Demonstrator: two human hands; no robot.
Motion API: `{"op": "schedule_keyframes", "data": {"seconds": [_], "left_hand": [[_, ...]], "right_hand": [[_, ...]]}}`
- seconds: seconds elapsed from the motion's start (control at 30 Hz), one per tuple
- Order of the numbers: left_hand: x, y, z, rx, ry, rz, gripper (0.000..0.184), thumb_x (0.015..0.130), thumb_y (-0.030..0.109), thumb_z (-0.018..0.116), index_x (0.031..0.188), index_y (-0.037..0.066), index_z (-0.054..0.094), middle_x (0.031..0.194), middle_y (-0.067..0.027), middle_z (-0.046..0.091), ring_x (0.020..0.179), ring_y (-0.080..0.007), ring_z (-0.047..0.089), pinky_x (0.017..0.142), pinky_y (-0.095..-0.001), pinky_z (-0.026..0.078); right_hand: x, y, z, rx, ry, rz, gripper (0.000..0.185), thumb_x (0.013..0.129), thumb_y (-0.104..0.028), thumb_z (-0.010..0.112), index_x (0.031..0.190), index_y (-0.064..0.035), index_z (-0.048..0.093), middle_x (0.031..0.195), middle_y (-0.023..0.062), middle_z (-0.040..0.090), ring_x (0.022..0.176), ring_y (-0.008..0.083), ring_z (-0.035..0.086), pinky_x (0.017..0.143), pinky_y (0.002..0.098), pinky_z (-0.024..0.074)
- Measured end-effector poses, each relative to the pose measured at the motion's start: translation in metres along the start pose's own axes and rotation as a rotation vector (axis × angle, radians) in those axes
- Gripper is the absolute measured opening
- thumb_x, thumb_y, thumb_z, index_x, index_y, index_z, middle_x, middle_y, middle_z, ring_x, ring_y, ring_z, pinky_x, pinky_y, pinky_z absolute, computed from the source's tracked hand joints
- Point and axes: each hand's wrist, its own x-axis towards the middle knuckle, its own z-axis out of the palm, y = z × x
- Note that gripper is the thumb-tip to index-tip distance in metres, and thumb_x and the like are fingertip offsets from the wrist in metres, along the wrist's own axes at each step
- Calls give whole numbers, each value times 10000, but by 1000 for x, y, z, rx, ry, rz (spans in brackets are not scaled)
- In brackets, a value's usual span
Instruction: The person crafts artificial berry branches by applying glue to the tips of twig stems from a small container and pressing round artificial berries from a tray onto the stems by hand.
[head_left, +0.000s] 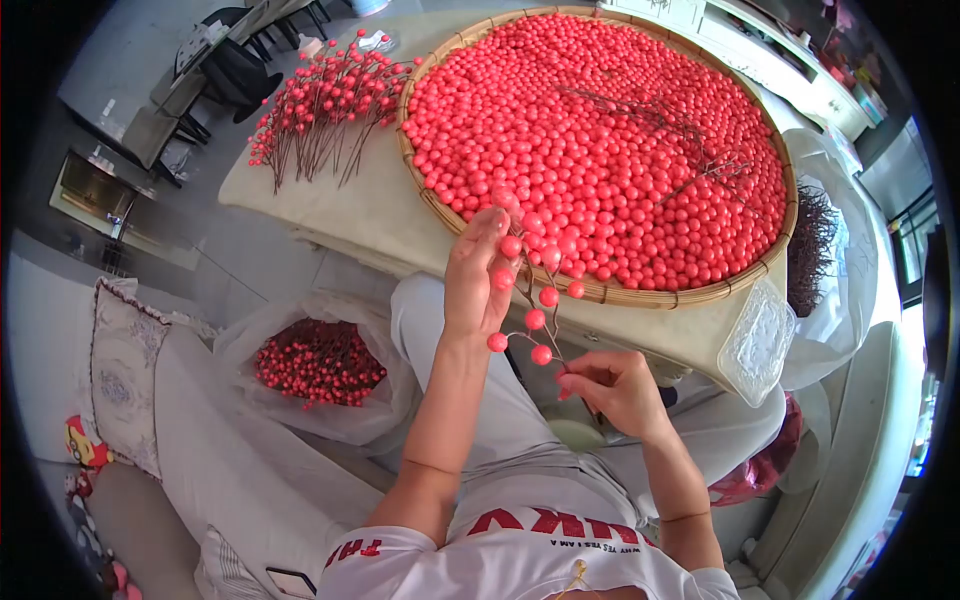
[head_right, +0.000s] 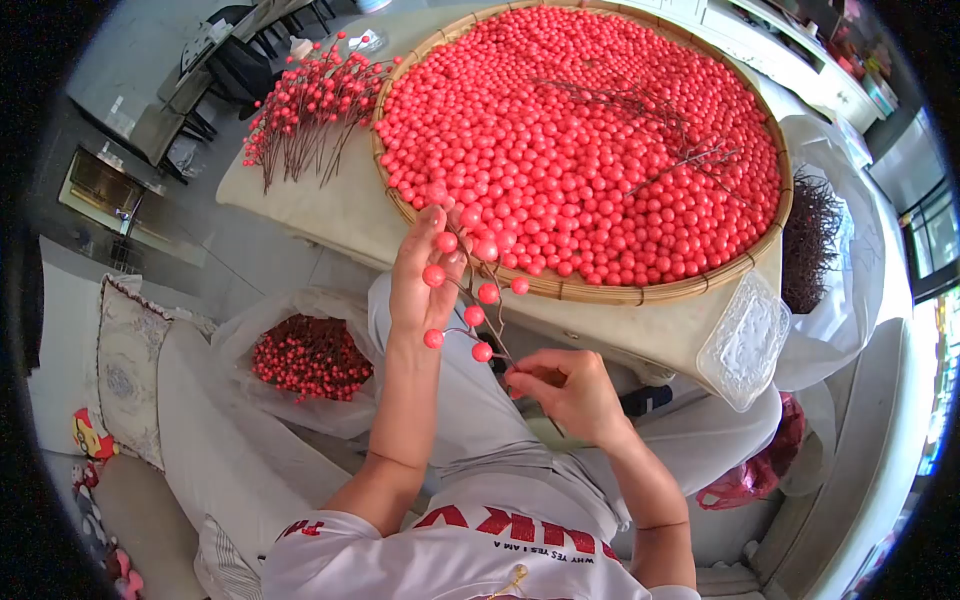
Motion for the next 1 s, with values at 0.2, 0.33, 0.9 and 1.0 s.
{"op": "schedule_keyframes", "data": {"seconds": [0.2,0.33,0.9,1.0], "left_hand": [[-1,22,-17,75,103,80,349,912,168,547,1211,-11,533,933,-59,604,711,-84,531,666,-183,454],[-28,28,-31,443,-107,-242,213,819,100,604,973,-37,658,773,-49,615,676,-97,508,618,-194,411],[158,248,-173,1270,676,719,126,757,33,633,867,-22,662,702,-80,655,551,-163,586,533,-263,489],[198,263,-189,1441,668,766,122,740,14,640,853,-23,668,732,-107,668,586,-202,611,569,-286,503]], "right_hand": [[22,-18,13,-38,135,-89,89,796,-35,648,858,20,680,593,-1,604,473,28,381,444,149,310],[42,-36,20,-104,179,-154,91,791,-33,644,857,18,682,597,1,606,469,37,384,445,157,318],[70,-35,56,-228,68,-170,145,784,-11,618,913,9,681,754,33,638,538,73,453,508,171,371],[74,-31,62,-228,34,-132,141,795,-8,597,906,14,682,767,38,648,532,60,445,495,154,357]]}}
